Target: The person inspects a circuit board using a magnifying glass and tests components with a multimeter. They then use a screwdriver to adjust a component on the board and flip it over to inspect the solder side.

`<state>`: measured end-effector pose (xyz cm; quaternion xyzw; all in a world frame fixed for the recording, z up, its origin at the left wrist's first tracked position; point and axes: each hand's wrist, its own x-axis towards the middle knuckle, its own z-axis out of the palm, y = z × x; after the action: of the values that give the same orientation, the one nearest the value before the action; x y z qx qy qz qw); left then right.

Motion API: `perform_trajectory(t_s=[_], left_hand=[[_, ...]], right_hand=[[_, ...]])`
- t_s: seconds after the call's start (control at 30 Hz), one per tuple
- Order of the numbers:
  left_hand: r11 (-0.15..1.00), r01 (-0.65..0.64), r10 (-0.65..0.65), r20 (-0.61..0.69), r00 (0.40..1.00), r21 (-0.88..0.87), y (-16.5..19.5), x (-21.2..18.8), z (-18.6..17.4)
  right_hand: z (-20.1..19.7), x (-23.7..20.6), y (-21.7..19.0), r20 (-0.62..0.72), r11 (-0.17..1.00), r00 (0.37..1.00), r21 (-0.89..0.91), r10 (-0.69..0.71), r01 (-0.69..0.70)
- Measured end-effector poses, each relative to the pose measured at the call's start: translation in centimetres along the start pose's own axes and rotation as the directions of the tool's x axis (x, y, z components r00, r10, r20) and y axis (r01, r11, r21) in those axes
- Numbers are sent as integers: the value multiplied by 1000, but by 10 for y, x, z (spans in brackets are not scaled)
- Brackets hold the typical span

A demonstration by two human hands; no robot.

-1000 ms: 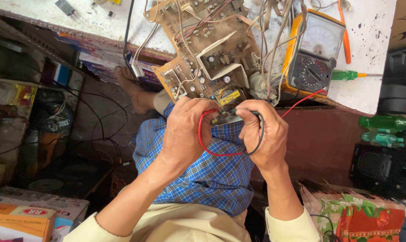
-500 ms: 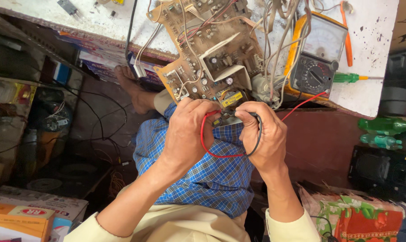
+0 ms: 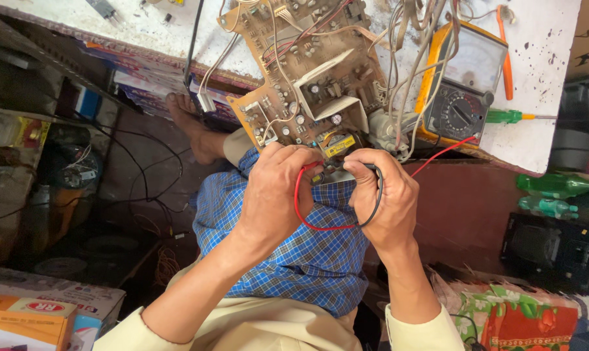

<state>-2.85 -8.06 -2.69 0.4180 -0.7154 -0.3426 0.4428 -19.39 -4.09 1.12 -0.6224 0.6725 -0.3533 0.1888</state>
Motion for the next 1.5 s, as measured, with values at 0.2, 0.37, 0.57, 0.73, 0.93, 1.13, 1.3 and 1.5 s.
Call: perform_trajectory(t_s=[0.2,0.37,0.57,0.73,0.93,1.13,1.3,1.5], left_hand=[[1000,18,-18,7,1000,-8,1,0,0],[1000,14,-14,1,1000,-3,2,0,-2],[1000,22,-22,10,1000,2,4,1,-2],[1000,14,-14,4,1000,-10,3,1,-2],[1000,19,-19,8,1000,-7,3,1,-2],[1000,-14,15,15,1000,-19,2,0,-5],[1000,-7,7,16,1000,-27,0,-1,-5],[1000,10,-9,16,1000,-5,0,-2,-3]], right_hand=[[0,1,0,3,998,998,11,58,-58],[0,1,-2,6,996,997,25,83,-83],[-1,1,-1,13,997,997,39,72,-73],[0,1,-1,-1,998,998,9,64,-64],[0,2,-2,-2,998,998,13,69,-69],[-7,-10,6,-55,984,998,177,12,-2],[-31,-27,15,-211,965,973,259,89,-32],[-39,-30,14,-95,989,995,151,25,-10]])
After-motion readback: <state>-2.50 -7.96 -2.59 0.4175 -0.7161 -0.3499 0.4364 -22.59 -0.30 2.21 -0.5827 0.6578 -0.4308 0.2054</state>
